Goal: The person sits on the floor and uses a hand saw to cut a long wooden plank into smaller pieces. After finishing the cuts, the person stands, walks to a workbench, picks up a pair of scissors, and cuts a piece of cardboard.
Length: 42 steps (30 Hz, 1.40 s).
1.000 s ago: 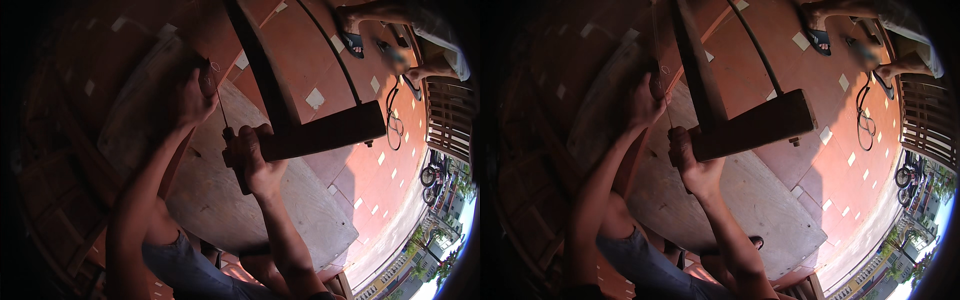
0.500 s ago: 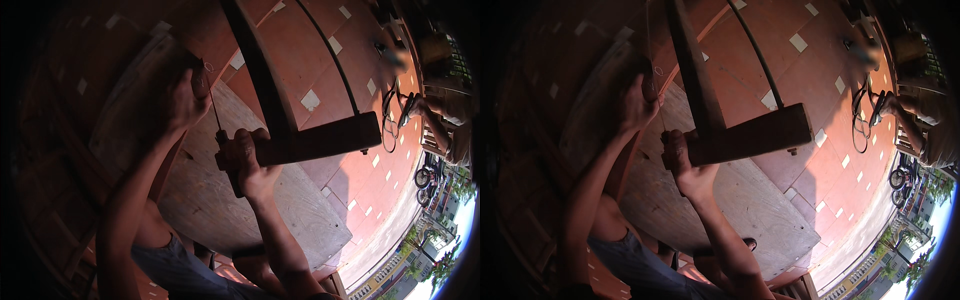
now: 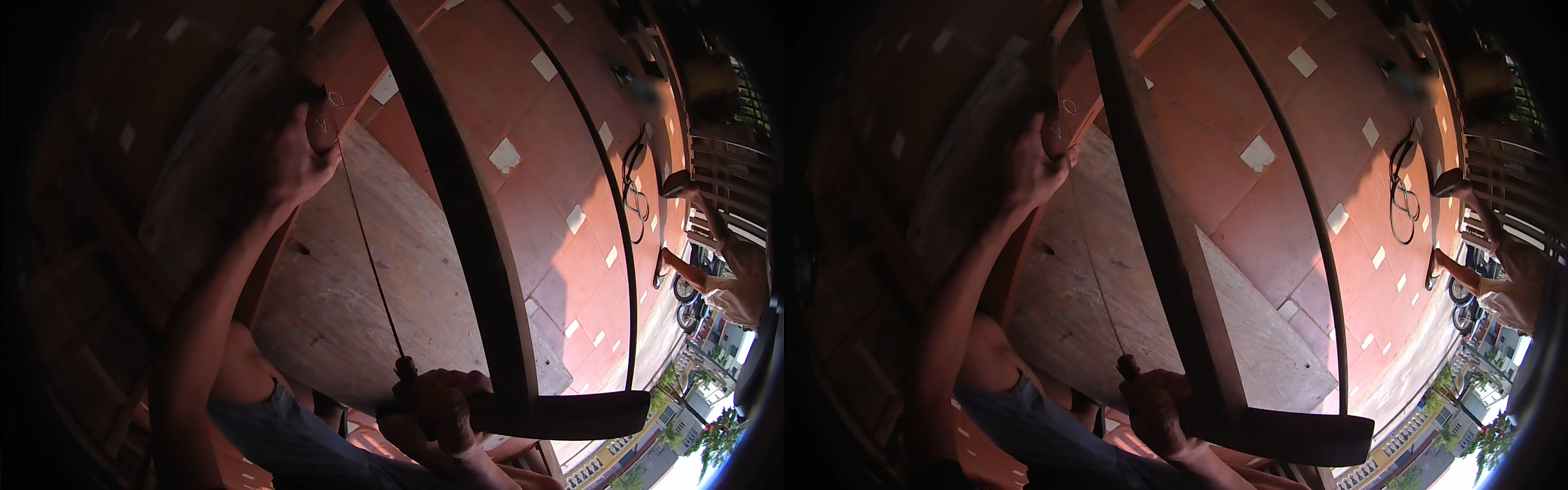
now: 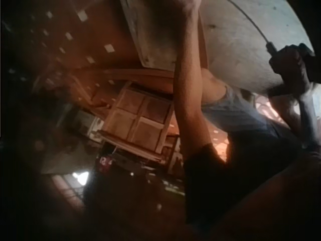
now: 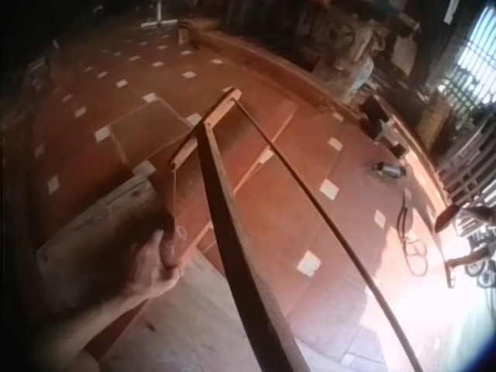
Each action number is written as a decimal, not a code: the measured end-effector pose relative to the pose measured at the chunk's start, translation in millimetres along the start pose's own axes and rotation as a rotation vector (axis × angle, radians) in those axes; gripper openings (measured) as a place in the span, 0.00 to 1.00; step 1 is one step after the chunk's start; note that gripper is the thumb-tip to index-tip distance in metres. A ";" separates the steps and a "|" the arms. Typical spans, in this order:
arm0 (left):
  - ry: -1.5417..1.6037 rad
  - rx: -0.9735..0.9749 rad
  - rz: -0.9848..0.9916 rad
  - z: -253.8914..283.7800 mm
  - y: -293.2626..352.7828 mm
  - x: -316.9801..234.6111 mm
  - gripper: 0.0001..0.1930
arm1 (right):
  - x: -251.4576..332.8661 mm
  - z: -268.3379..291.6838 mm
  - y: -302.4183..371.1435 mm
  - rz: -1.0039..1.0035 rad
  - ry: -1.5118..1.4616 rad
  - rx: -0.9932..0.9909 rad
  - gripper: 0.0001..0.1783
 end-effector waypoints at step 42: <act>-0.168 0.094 0.157 30.6 1.3 -33.0 0.32 | -24.0 -18.9 -66.3 0.060 -0.012 -0.084 0.19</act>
Point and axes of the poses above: each hand's wrist, its own y-axis away from the middle knuckle, its own z-axis out of the back of the hand, x = y × z, the point moved 1 cm from there along -y, towards the middle knuckle, and after that the axes turned 4 degrees about x, right-handed, at the moved point
